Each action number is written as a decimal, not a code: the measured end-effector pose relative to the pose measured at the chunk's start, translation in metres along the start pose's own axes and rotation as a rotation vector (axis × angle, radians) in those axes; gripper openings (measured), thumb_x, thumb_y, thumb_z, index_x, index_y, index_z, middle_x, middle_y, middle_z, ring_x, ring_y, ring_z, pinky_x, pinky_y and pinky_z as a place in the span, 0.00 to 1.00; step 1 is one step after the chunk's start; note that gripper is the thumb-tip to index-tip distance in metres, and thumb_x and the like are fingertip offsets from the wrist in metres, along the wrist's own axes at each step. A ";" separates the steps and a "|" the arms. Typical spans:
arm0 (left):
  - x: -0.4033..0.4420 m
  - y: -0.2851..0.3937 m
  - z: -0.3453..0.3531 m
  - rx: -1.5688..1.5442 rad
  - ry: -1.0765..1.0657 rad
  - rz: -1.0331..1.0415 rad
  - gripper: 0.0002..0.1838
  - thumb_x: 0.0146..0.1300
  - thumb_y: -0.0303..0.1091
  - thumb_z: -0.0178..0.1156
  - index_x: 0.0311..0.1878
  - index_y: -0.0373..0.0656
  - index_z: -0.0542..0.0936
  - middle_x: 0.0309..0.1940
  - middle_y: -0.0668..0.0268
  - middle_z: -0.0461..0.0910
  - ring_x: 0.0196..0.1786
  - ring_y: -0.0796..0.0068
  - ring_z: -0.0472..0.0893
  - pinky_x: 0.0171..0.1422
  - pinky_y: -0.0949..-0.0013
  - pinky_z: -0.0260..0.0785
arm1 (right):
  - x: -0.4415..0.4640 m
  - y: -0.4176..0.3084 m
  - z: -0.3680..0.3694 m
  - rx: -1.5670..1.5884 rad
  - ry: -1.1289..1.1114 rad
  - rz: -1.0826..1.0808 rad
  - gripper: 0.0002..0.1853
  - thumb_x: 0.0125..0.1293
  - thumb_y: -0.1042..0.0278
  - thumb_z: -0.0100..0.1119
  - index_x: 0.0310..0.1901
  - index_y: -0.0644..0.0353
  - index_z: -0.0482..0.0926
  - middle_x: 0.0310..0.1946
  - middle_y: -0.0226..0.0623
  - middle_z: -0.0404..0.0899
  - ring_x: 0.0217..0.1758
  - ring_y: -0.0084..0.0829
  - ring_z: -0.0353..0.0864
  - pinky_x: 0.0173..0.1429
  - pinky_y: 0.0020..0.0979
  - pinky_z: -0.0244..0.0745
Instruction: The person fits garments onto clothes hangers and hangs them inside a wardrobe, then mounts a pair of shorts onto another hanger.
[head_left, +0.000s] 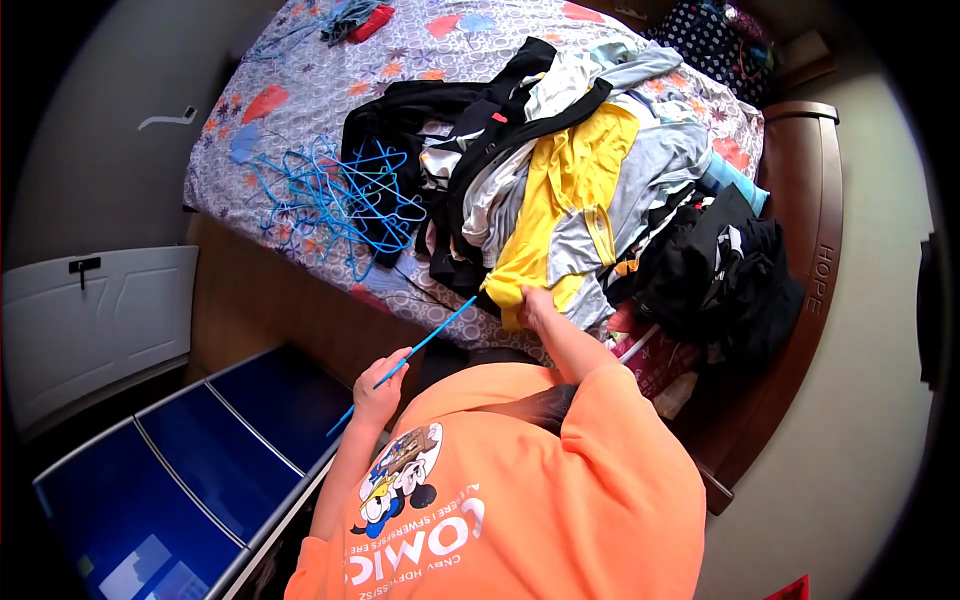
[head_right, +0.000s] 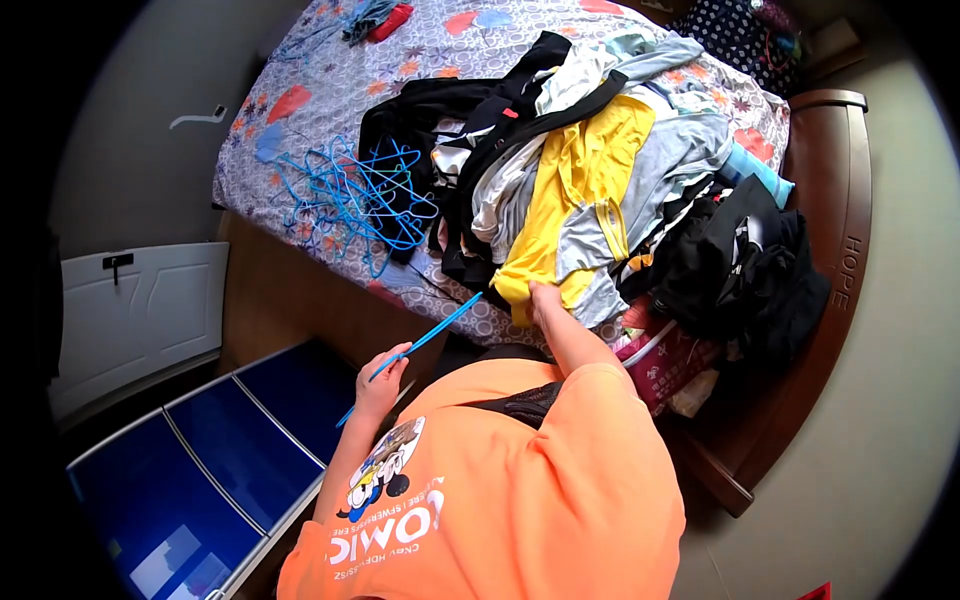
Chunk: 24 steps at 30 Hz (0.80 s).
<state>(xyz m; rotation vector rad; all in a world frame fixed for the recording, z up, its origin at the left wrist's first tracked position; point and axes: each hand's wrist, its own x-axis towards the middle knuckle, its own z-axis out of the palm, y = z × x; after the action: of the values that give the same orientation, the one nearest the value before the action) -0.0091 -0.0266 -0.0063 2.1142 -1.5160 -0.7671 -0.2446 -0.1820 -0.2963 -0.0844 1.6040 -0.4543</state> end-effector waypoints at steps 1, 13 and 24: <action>-0.002 0.001 -0.002 0.016 -0.005 -0.027 0.12 0.59 0.30 0.60 0.47 0.52 0.80 0.25 0.60 0.76 0.29 0.58 0.78 0.32 0.63 0.69 | 0.001 -0.014 0.002 -0.090 -0.088 -0.196 0.13 0.57 0.58 0.65 0.36 0.58 0.76 0.21 0.31 0.73 0.24 0.27 0.70 0.32 0.32 0.66; -0.017 0.067 -0.023 0.048 0.093 0.195 0.07 0.54 0.26 0.62 0.38 0.42 0.82 0.33 0.60 0.77 0.32 0.61 0.78 0.36 0.66 0.71 | -0.287 -0.162 0.042 -0.221 -1.124 -0.852 0.09 0.62 0.67 0.58 0.29 0.64 0.78 0.53 0.36 0.67 0.51 0.24 0.68 0.55 0.26 0.65; -0.051 0.095 -0.027 -0.641 0.322 0.113 0.19 0.62 0.34 0.59 0.54 0.41 0.67 0.47 0.63 0.73 0.51 0.73 0.75 0.55 0.68 0.69 | -0.400 -0.083 0.051 -0.486 -1.930 -0.973 0.12 0.61 0.59 0.62 0.30 0.61 0.80 0.51 0.38 0.66 0.56 0.33 0.66 0.60 0.33 0.60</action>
<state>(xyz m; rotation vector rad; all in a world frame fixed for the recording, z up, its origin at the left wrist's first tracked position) -0.0724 -0.0072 0.0837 1.5659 -1.0283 -0.7082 -0.1752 -0.1405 0.1076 -1.2708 -0.3911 -0.4019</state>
